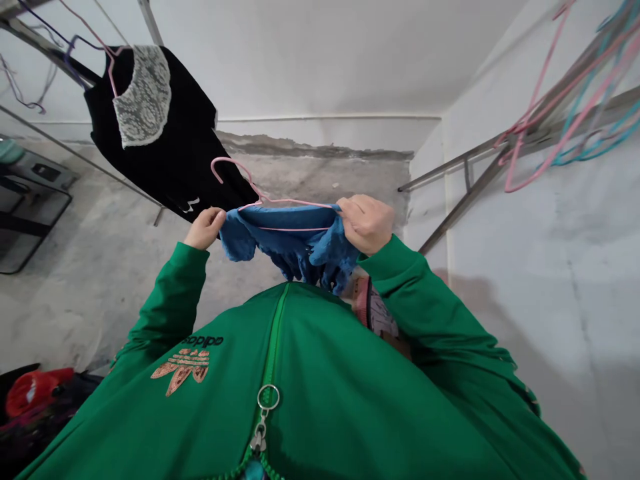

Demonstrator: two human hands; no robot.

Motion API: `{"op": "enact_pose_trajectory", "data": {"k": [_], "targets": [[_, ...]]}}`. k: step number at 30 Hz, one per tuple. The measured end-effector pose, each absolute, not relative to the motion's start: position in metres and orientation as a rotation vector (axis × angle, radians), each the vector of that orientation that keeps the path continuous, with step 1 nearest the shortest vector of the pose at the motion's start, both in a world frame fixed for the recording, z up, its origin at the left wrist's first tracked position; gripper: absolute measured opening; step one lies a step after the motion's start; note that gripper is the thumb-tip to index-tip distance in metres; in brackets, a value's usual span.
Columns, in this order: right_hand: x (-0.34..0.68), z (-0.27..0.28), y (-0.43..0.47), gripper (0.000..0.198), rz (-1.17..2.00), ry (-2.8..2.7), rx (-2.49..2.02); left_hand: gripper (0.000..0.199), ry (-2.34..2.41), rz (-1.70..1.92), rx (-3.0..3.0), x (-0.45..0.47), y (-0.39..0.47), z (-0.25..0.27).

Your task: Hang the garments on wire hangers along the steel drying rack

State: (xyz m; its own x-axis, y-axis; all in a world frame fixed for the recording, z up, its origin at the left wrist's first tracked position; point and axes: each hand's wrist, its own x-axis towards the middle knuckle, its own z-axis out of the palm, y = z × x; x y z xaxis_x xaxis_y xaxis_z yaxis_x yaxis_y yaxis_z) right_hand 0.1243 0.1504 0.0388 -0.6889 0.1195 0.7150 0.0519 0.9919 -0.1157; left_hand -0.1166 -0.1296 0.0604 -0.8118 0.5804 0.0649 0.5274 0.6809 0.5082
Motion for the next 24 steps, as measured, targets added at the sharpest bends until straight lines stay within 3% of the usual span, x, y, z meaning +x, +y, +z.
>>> {"op": "enact_pose_trajectory", "data": {"k": [5, 9, 12, 15, 20, 24], "targets": [[0.127, 0.037, 0.154, 0.021, 0.031, -2.213, -0.034, 0.015, 2.811, 0.839, 0.831, -0.132, -0.125, 0.046], [0.130, 0.033, 0.156, 0.022, 0.100, -2.222, -0.114, 0.010, 2.926, 0.774, 1.181, -0.131, -0.127, 0.062], [0.129, 0.030, 0.157, 0.024, 0.173, -2.283, -0.140, 0.028, 2.705, 0.699, 1.599, -0.119, -0.116, 0.074], [0.123, 0.028, 0.159, 0.027, 0.213, -2.345, -0.172, 0.032, 2.536, 0.511, 1.678, -0.104, -0.098, 0.078], [0.112, 0.022, 0.170, 0.028, 0.357, -2.295, -0.416, 0.033, 2.782, 0.487, 1.579, -0.082, -0.082, 0.082], [0.102, 0.001, 0.163, 0.047, 0.514, -2.089, -0.637, 0.026, 2.983, 0.471, 1.433, -0.064, -0.077, 0.096]]}}
